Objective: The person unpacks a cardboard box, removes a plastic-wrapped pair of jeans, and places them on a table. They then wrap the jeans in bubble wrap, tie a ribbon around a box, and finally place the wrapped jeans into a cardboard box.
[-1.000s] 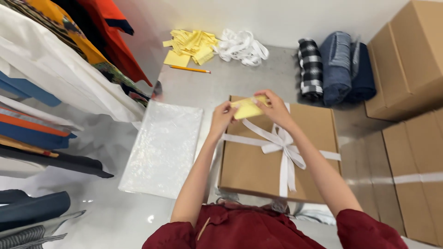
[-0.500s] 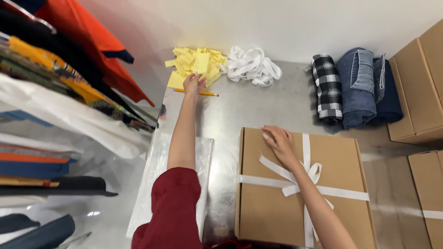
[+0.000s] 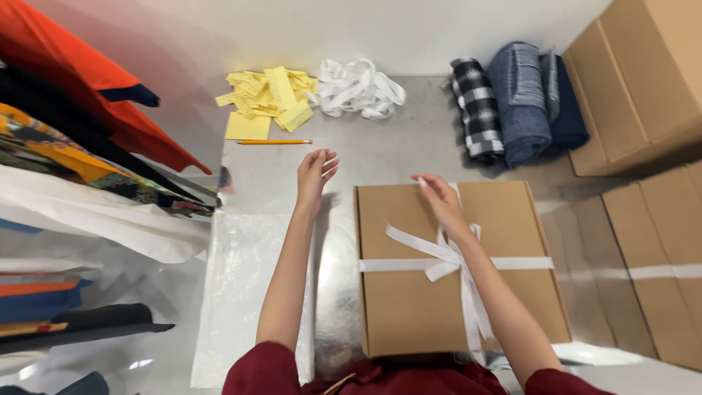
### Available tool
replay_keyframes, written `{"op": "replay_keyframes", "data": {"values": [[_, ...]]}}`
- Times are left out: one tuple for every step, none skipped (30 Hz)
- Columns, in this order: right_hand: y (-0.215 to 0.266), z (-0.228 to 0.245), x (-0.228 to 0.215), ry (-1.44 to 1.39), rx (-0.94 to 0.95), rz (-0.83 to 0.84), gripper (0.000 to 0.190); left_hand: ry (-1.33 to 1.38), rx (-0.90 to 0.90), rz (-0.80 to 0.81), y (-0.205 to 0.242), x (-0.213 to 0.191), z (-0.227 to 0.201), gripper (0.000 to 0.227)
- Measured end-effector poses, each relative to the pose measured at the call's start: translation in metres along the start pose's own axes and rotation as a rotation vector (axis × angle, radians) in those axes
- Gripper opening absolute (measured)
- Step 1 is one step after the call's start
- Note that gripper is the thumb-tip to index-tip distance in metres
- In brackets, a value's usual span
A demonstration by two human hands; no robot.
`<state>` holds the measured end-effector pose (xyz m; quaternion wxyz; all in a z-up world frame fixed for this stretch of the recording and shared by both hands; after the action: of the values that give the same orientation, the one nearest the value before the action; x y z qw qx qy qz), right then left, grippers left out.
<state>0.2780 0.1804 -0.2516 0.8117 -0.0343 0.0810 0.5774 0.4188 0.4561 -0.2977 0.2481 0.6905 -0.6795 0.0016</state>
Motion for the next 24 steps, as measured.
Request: {"op": "replay_keyframes", "data": {"values": [[0.009, -0.010, -0.018, 0.007, 0.002, -0.011, 0.028, 0.003, -0.007, 0.011, 0.013, 0.005, 0.010, 0.029], [0.017, -0.015, -0.039, 0.019, -0.041, -0.067, 0.026, 0.012, 0.008, 0.027, 0.025, 0.011, 0.016, 0.028], [0.025, -0.021, -0.060, 0.031, -0.085, -0.123, 0.024, 0.022, 0.023, 0.042, 0.038, 0.016, 0.022, 0.028], [0.037, -0.022, -0.076, 0.032, -0.085, -0.130, 0.024, 0.021, 0.022, 0.048, 0.056, 0.026, 0.028, 0.028], [0.050, -0.025, -0.095, 0.074, -0.067, -0.181, 0.023, 0.060, 0.010, 0.056, 0.074, 0.036, 0.035, 0.027], [0.063, -0.029, -0.114, 0.118, -0.046, -0.230, 0.022, 0.100, -0.006, 0.062, 0.092, 0.045, 0.043, 0.025], [0.074, -0.027, -0.121, 0.120, -0.044, -0.235, 0.022, 0.100, -0.010, 0.067, 0.111, 0.055, 0.045, 0.025], [0.084, -0.026, -0.130, 0.165, -0.033, -0.242, 0.022, 0.071, -0.027, 0.072, 0.130, 0.065, 0.049, 0.025], [0.095, -0.026, -0.140, 0.209, -0.021, -0.249, 0.023, 0.041, -0.044, 0.077, 0.149, 0.076, 0.054, 0.025], [0.099, -0.033, -0.144, 0.213, -0.013, -0.247, 0.023, 0.041, -0.053, 0.074, 0.155, 0.082, 0.074, 0.025], [0.104, -0.040, -0.145, 0.221, -0.022, -0.201, 0.024, -0.068, -0.016, 0.066, 0.162, 0.086, 0.092, 0.027], [0.108, -0.046, -0.145, 0.229, -0.034, -0.155, 0.026, -0.177, 0.024, 0.060, 0.169, 0.092, 0.110, 0.030], [0.117, -0.049, -0.145, 0.232, -0.029, -0.153, 0.026, -0.176, 0.018, 0.058, 0.181, 0.093, 0.117, 0.030], [0.119, -0.046, -0.142, 0.237, -0.060, -0.090, 0.028, -0.363, 0.076, 0.100, 0.188, 0.104, 0.118, 0.028], [0.122, -0.044, -0.139, 0.242, -0.091, -0.028, 0.030, -0.549, 0.135, 0.142, 0.196, 0.115, 0.119, 0.028], [0.120, -0.052, -0.142, 0.245, -0.095, -0.030, 0.030, -0.545, 0.139, 0.144, 0.195, 0.117, 0.128, 0.028], [0.119, -0.058, -0.142, 0.256, -0.121, 0.004, 0.025, -0.680, 0.166, 0.173, 0.193, 0.121, 0.138, 0.029], [0.120, -0.066, -0.140, 0.266, -0.139, 0.042, 0.020, -0.818, 0.186, 0.199, 0.194, 0.123, 0.148, 0.032], [0.124, -0.061, -0.140, 0.268, -0.136, 0.044, 0.020, -0.817, 0.182, 0.198, 0.200, 0.125, 0.149, 0.032], [0.126, -0.055, -0.140, 0.239, -0.135, 0.042, 0.016, -0.915, 0.230, 0.217, 0.205, 0.131, 0.147, 0.028], [0.128, -0.048, -0.139, 0.210, -0.133, 0.039, 0.013, -1.013, 0.278, 0.235, 0.210, 0.136, 0.145, 0.026], [0.128, -0.049, -0.140, 0.209, -0.139, 0.041, 0.013, -1.013, 0.283, 0.231, 0.214, 0.139, 0.146, 0.026], [0.128, -0.052, -0.141, 0.197, -0.124, 0.045, 0.013, -1.037, 0.321, 0.240, 0.218, 0.143, 0.145, 0.027], [0.128, -0.055, -0.140, 0.183, -0.108, 0.052, 0.013, -1.063, 0.356, 0.246, 0.223, 0.145, 0.144, 0.029]]}}
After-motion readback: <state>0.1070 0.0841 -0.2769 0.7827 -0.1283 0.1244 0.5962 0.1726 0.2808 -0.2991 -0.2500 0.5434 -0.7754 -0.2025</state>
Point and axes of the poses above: each hand's wrist, its own y-axis away from the middle knuckle, its own x-axis out of the palm, z = x × y, the point moved 8 cm from there along -y, towards the middle knuckle, and after that the axes turned 2 degrees about -z, right-handed, at the moved point
